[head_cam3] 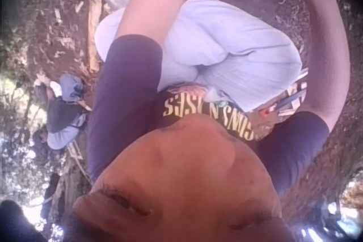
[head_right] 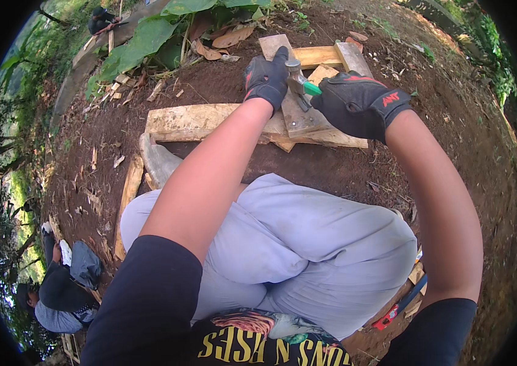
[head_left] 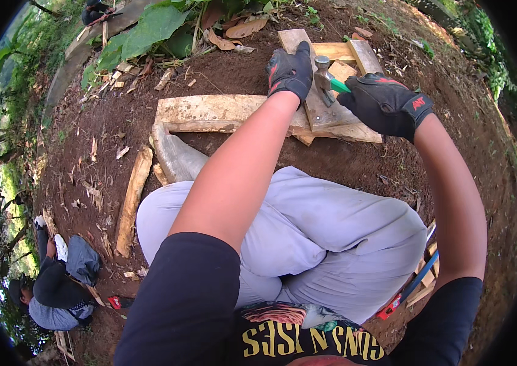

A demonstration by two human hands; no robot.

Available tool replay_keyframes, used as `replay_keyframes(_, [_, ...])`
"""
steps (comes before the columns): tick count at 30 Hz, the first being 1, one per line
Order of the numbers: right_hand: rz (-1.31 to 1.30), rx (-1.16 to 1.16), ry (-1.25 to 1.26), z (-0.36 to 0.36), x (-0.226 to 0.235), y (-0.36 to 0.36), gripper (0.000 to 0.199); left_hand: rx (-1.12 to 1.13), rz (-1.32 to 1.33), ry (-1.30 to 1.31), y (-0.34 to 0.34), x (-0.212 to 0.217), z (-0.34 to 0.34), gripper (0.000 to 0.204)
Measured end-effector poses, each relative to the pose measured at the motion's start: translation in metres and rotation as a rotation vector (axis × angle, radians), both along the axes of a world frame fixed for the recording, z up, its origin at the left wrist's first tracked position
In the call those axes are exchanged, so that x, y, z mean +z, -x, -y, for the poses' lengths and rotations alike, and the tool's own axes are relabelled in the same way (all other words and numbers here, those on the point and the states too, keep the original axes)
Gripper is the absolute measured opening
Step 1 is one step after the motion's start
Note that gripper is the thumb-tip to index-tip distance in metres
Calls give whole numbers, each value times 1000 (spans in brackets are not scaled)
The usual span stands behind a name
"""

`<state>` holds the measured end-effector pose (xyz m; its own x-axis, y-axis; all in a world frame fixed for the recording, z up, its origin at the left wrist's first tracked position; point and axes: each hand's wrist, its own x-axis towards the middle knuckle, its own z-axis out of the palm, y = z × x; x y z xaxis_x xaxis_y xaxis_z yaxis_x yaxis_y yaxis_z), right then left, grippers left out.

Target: The person sits on the ground and uses a hammer to drive nails into a wooden frame. They repeatedly position the nails and strike them with the hammer to secure the wooden pieces together.

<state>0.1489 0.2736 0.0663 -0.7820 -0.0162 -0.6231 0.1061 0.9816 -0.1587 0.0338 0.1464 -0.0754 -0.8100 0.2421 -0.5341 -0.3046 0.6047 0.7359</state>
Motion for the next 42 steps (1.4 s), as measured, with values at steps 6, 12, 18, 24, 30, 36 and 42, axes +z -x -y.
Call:
replay_keyframes(6, [-40,4,-17,10,10,-9,39,38,-5,-38,-1,-6,-3,69])
replay_keyframes(12, [-174,-203,-22,27,4,-33,31,53,-61,-2,-1,-9,-3,67])
replay_keyframes(18, [-370,-231,25,27,-11,-57,29,47,-63,44,-2,-2,-3,70])
replay_keyframes(24, [-461,-301,42,27,-25,-78,28,-20,-52,40,-2,3,-2,71])
replay_keyframes(30, [-458,-384,90,32,-24,-82,28,4,-65,5,-3,-2,-2,70])
replay_keyframes(36, [-465,-443,127,34,-45,-97,29,2,-83,24,-3,-8,-3,67])
replay_keyframes(42, [-451,-476,154,34,-55,-100,30,50,-121,34,-4,-10,-5,61])
